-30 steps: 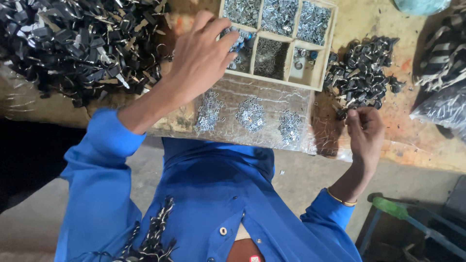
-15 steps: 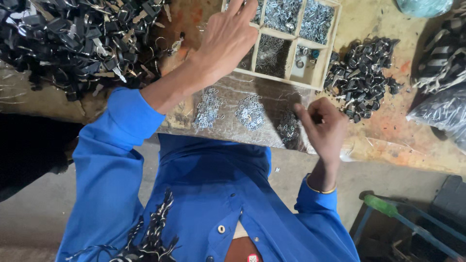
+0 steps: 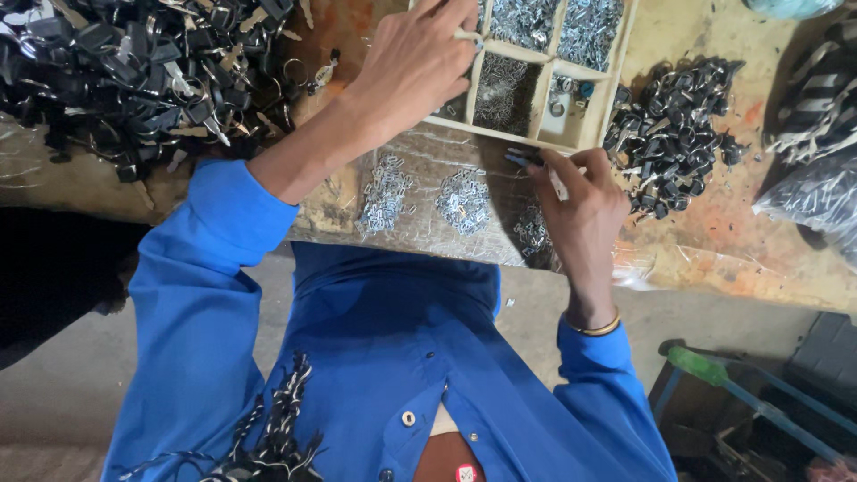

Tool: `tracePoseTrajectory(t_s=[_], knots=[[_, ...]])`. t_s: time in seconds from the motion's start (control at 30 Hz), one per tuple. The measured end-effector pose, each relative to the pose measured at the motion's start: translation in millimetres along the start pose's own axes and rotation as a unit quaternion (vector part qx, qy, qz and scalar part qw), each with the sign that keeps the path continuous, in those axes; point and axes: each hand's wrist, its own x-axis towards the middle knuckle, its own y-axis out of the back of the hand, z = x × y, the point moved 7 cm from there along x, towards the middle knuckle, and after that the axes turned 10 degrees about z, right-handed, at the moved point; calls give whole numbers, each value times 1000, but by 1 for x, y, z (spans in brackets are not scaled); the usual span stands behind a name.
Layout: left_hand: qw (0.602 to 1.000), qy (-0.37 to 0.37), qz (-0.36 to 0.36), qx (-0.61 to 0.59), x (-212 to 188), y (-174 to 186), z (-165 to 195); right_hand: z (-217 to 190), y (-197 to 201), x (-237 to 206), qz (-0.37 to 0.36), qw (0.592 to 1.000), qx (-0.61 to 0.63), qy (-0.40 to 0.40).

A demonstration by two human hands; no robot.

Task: The person sits at a workbench assembling keychains. They pick small metal hardware pieces from a compartment tray, fit them onto black rubber key fobs, and set finished keychains onto the table among piles of completed ones.

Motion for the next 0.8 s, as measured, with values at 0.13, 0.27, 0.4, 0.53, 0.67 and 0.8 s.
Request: tracePoseTrajectory(t_s=[0.13, 0.27, 0.4, 0.53, 0.67, 0.8], knots=[[1000, 26, 0, 13, -3, -3, -5, 6, -4, 20, -37, 995, 88, 3], [999, 20, 10, 25, -2, -4, -2, 8, -27, 49, -78, 983, 151, 76], [994, 60, 46, -85, 10, 1, -7, 12, -57, 81, -66, 975, 140, 156], [969, 109, 58, -212, 24, 7, -16, 14, -84, 90, -91, 968, 130, 193], [881, 196, 38, -430, 36, 0, -19, 33, -85, 98, -103, 971, 133, 168], [891, 153, 40, -425, 39, -2, -10, 53, -77, 107, -88, 974, 152, 143]])
